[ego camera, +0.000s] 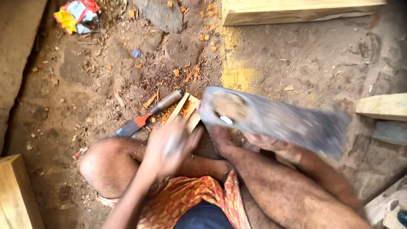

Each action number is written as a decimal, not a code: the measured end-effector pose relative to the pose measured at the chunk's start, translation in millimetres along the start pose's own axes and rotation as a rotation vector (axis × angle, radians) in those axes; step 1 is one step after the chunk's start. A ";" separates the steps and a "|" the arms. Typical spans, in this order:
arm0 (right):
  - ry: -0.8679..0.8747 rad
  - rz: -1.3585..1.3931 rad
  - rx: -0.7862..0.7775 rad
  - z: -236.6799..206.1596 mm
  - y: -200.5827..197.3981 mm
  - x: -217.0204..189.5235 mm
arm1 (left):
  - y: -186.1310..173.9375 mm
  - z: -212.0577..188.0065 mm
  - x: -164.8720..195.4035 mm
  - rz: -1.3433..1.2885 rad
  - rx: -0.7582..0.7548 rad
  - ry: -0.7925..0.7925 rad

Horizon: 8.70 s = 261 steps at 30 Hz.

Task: The person sits on the ground holding a chisel against a small wood block and strikes it with a mallet to split and shape the wood, repositioning the chisel repeatedly. The person then fits the split pieces together by hand.

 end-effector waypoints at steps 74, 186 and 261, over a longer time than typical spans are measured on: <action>-0.479 -0.067 0.320 -57.5 -148.5 81.1 | 14.4 36.5 -67.7 -0.435 0.028 0.124; -0.320 1.544 0.784 -70.5 -24.4 101.9 | 15.7 50.0 -73.8 -0.432 0.278 0.069; -0.123 1.582 0.783 -82.1 -43.6 90.7 | 12.2 73.7 -36.8 -0.468 0.036 0.324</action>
Point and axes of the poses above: each hand's wrist, its own z-axis towards the middle knuckle, its own y-axis out of the palm, x = y × z, the point moved 2 cm from there along z, towards the middle knuckle, and after that the axes turned 2 degrees about -y, right-handed, at the moved point
